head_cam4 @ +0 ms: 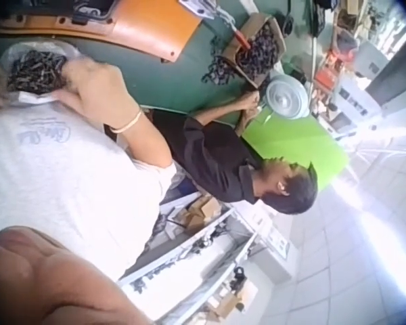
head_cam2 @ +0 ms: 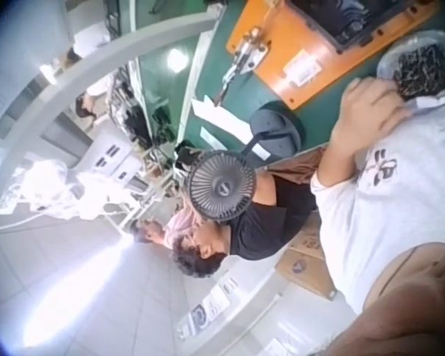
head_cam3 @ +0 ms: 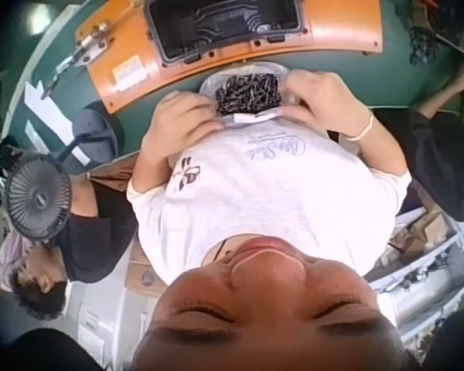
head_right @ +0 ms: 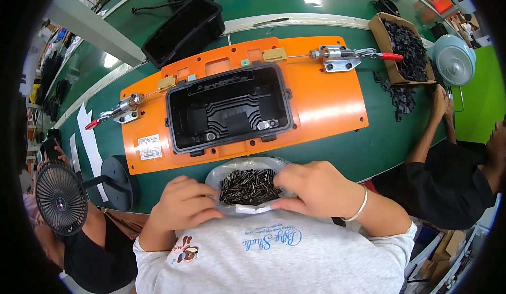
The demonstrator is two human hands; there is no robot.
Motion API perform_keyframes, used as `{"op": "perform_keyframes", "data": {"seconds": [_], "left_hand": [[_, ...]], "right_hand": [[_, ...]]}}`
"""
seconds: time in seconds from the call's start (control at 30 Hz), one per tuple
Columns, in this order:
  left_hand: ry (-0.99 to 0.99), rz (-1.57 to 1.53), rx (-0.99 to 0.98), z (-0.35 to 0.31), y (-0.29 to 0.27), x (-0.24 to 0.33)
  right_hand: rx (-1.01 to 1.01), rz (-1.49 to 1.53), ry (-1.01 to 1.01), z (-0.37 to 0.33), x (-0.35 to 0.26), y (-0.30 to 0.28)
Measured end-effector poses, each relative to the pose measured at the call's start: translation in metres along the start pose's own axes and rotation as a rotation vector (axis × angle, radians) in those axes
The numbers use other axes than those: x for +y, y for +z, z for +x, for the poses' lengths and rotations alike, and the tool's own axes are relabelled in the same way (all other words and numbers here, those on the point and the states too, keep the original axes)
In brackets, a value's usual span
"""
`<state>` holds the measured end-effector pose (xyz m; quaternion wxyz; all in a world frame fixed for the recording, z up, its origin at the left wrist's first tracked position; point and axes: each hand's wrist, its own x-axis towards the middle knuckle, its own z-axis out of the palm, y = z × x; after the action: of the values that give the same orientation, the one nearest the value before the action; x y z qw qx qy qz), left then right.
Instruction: Assembling a plastic enclosure by inserting internal components and securing them using a manual clamping jig.
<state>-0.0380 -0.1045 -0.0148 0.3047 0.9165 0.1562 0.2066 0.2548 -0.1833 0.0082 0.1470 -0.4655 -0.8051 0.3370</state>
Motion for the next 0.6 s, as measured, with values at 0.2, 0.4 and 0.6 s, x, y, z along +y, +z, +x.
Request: {"op": "perform_keyframes", "data": {"seconds": [0.2, 0.4, 0.6], "left_hand": [[-0.582, -0.025, 0.125, -0.008, 0.004, 0.01], [-0.71, 0.06, -0.136, 0.011, 0.014, 0.011], [-0.395, -0.189, -0.037, 0.007, 0.008, 0.006]], "right_hand": [[0.32, 0.106, 0.429, 0.005, -0.014, 0.03], [0.39, -0.149, 0.444, 0.003, -0.001, 0.04], [0.231, 0.006, 0.298, -0.017, 0.002, 0.025]]}}
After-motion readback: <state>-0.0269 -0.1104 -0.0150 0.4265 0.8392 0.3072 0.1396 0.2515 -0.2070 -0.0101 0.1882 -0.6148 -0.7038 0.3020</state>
